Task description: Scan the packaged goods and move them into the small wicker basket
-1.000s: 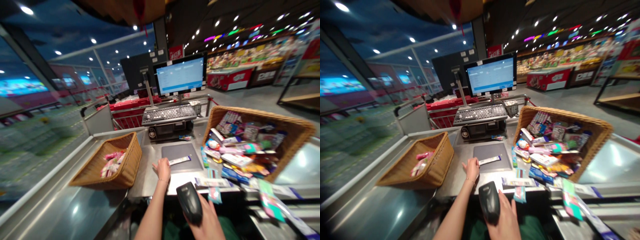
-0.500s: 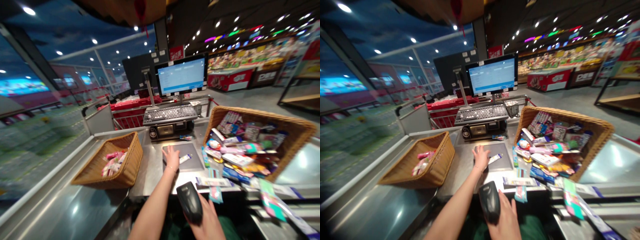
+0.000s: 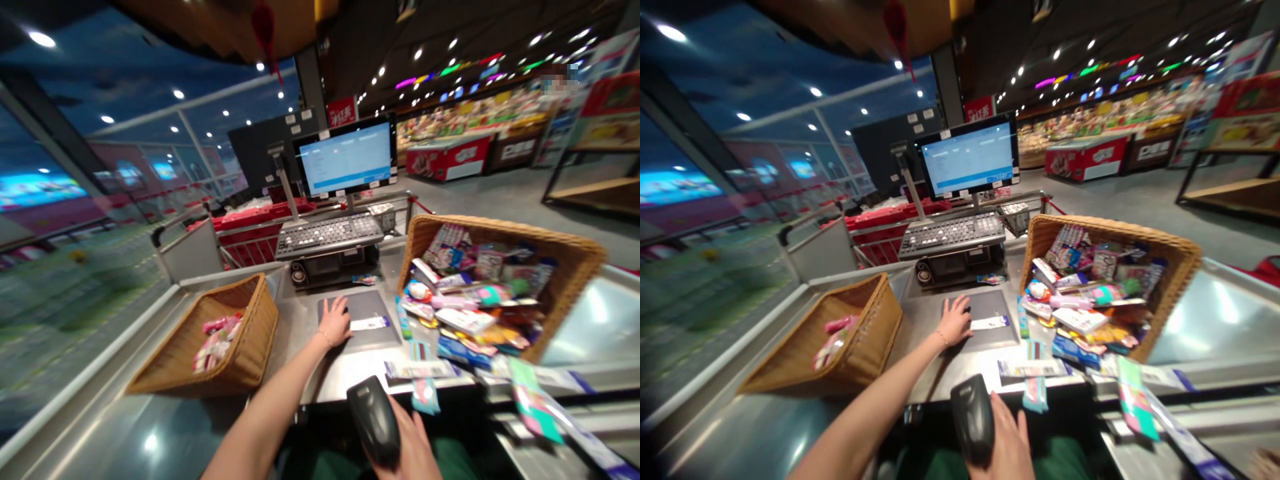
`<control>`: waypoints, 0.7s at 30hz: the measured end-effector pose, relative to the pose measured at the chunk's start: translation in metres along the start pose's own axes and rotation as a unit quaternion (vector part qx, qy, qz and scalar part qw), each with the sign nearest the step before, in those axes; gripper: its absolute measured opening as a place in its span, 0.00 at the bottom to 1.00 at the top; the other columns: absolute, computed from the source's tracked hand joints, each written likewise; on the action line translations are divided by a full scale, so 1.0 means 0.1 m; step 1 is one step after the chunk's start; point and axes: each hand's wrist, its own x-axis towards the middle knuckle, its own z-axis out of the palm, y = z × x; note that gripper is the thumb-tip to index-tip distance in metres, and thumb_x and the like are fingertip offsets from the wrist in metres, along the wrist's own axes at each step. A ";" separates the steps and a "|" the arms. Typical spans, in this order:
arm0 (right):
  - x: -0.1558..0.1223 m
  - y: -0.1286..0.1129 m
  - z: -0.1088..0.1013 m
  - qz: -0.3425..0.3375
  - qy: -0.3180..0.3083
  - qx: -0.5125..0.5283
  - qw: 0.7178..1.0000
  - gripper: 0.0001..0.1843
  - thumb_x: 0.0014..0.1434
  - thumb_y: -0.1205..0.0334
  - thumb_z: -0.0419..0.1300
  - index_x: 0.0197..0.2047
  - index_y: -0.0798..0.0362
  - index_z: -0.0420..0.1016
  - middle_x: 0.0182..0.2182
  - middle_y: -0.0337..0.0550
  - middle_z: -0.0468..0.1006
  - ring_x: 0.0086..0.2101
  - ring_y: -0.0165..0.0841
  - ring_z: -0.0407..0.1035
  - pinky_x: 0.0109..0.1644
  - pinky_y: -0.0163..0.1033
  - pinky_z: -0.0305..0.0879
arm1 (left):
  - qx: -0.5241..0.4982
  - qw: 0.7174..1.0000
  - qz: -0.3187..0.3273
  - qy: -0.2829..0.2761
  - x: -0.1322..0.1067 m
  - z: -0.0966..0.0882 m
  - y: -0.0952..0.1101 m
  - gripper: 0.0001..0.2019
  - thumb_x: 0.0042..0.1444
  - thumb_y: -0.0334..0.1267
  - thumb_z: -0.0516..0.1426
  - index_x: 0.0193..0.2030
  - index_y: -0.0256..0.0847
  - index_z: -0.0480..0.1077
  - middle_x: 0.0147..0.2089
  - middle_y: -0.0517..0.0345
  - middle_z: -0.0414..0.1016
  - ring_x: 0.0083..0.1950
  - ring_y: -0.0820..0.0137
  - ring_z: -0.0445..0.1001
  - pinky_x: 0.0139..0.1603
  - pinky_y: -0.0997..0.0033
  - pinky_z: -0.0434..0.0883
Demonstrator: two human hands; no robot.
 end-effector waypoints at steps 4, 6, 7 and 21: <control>-0.01 -0.04 -0.02 -0.006 -0.009 0.020 1.000 0.27 0.55 0.59 0.51 0.57 0.56 0.69 0.57 0.52 0.71 0.58 0.46 0.65 0.62 0.61 0.55 | -0.002 0.998 -0.056 0.014 -0.10 0.08 0.10 0.12 0.50 0.45 0.63 0.40 0.42 0.76 0.68 0.43 0.57 0.72 0.48 0.47 0.64 0.28 0.49; -0.02 -0.05 -0.03 -0.002 -0.005 0.024 1.000 0.27 0.54 0.59 0.51 0.57 0.54 0.69 0.57 0.51 0.72 0.58 0.46 0.64 0.62 0.60 0.55 | -0.005 0.998 -0.056 0.019 -0.12 0.09 0.13 0.11 0.50 0.42 0.62 0.38 0.41 0.76 0.68 0.42 0.58 0.71 0.48 0.48 0.65 0.29 0.47; -0.02 -0.05 -0.03 -0.001 -0.004 0.024 1.000 0.27 0.54 0.58 0.51 0.57 0.53 0.69 0.57 0.51 0.72 0.59 0.46 0.64 0.63 0.60 0.54 | -0.005 0.998 -0.050 0.022 -0.13 0.08 0.14 0.10 0.49 0.40 0.61 0.38 0.40 0.76 0.68 0.41 0.57 0.72 0.49 0.47 0.66 0.30 0.46; -0.07 -0.19 -0.08 0.008 0.003 0.106 0.994 0.25 0.58 0.53 0.50 0.57 0.50 0.68 0.58 0.50 0.71 0.59 0.48 0.63 0.64 0.65 0.48 | 0.046 0.984 -0.142 0.098 -0.96 0.11 -0.12 0.11 0.55 0.36 0.54 0.41 0.40 0.74 0.72 0.46 0.48 0.73 0.55 0.44 0.70 0.36 0.35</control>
